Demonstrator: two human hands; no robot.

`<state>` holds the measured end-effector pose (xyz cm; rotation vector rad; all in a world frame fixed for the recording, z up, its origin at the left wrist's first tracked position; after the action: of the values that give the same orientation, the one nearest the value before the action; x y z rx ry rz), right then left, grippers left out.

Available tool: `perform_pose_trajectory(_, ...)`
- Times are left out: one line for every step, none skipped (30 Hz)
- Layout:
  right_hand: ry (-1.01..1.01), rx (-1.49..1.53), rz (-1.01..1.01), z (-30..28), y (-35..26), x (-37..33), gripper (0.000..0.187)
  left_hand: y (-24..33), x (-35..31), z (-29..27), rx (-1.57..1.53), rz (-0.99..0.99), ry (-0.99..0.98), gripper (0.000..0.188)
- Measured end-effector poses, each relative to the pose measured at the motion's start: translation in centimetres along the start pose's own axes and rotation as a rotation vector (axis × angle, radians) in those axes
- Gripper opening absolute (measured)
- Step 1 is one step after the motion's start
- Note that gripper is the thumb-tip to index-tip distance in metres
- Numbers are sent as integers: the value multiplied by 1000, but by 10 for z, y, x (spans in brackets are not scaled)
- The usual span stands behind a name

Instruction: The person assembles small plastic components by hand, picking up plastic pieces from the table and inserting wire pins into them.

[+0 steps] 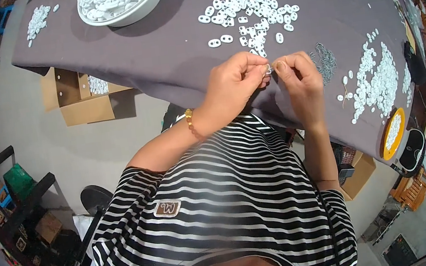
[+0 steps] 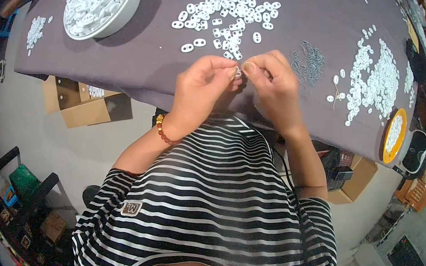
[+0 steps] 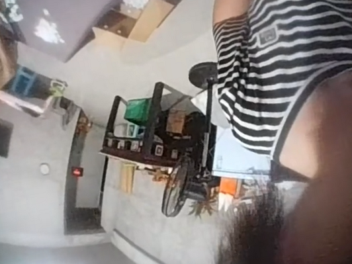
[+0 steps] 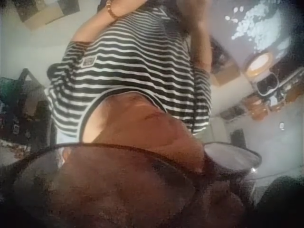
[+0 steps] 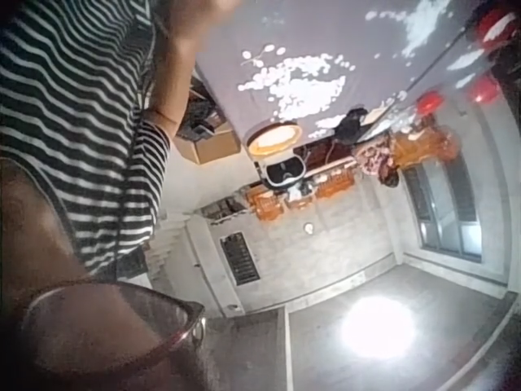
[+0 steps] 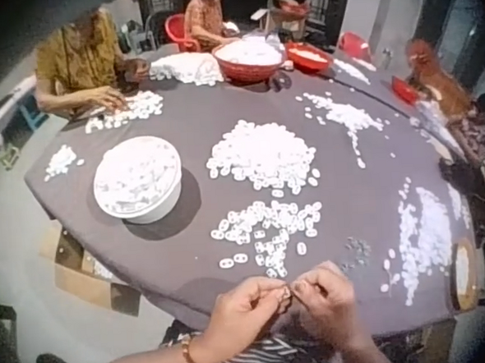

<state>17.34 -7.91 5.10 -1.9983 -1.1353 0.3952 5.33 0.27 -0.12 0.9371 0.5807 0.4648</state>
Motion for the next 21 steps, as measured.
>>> perform_pose_trajectory(4,-11,-33,-2,-3,1,7,2,1,1,26,28,9,17)
perform_pose_trajectory(7,-21,-66,-4,-6,2,5,4,2,1,51,57,18,17)
perform_pose_trajectory(8,-22,-66,-5,-7,2,5,4,2,1,50,57,18,17)
perform_pose_trajectory(0,-50,-97,-5,-11,3,4,3,3,0,44,57,9,17)
perform_pose_trajectory(-7,-77,-127,-5,-13,3,4,2,4,0,37,57,0,17)
perform_pose_trajectory(-8,-77,-127,-5,-13,3,4,2,4,-1,37,57,0,17)
perform_pose_trajectory(-13,-100,-156,-4,-14,3,4,2,5,-1,49,60,-3,17)
perform_pose_trajectory(-18,-124,-184,-3,-14,3,4,2,5,-1,61,63,-7,17)
perform_pose_trajectory(-19,-123,-184,-2,-15,2,4,3,4,-3,61,63,-5,17)
perform_pose_trajectory(-27,-134,-175,-2,-15,3,3,3,4,-2,74,20,-30,17)
perform_pose_trajectory(-35,-145,-165,-1,-15,3,3,3,4,-1,88,-23,-55,17)
perform_pose_trajectory(-35,-146,-165,0,-15,2,3,4,4,-1,87,-23,-56,17)
perform_pose_trajectory(-28,-135,-154,2,-14,2,4,7,2,0,159,14,-55,17)
perform_pose_trajectory(-21,-123,-143,2,-13,2,5,10,2,0,231,51,-54,17)
perform_pose_trajectory(-22,-123,-144,2,-14,2,5,12,2,1,230,52,-53,17)
perform_pose_trajectory(-36,-126,-126,2,-14,2,5,16,2,2,326,97,-56,17)
perform_pose_trajectory(-51,-129,-108,3,-13,2,6,19,2,3,423,141,-59,17)
perform_pose_trajectory(-52,-129,-107,3,-11,1,6,19,2,2,422,140,-59,17)
perform_pose_trajectory(-66,-60,-39,4,-4,0,6,17,3,2,342,101,-71,17)
perform_pose_trajectory(-81,10,30,4,2,0,7,15,3,1,263,63,-82,17)
perform_pose_trajectory(-82,10,29,2,3,0,7,14,4,1,262,63,-81,17)
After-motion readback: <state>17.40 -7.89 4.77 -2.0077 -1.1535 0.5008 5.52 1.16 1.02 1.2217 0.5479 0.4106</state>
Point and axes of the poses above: each hand's wrist, its own x-axis towards the middle knuckle, its own z-axis out of the palm, y = z × x, the point moved 6 cm from there along x, towards the middle knuckle, and after that the axes turned 6 degrees about -x, right-handed, at the moved point
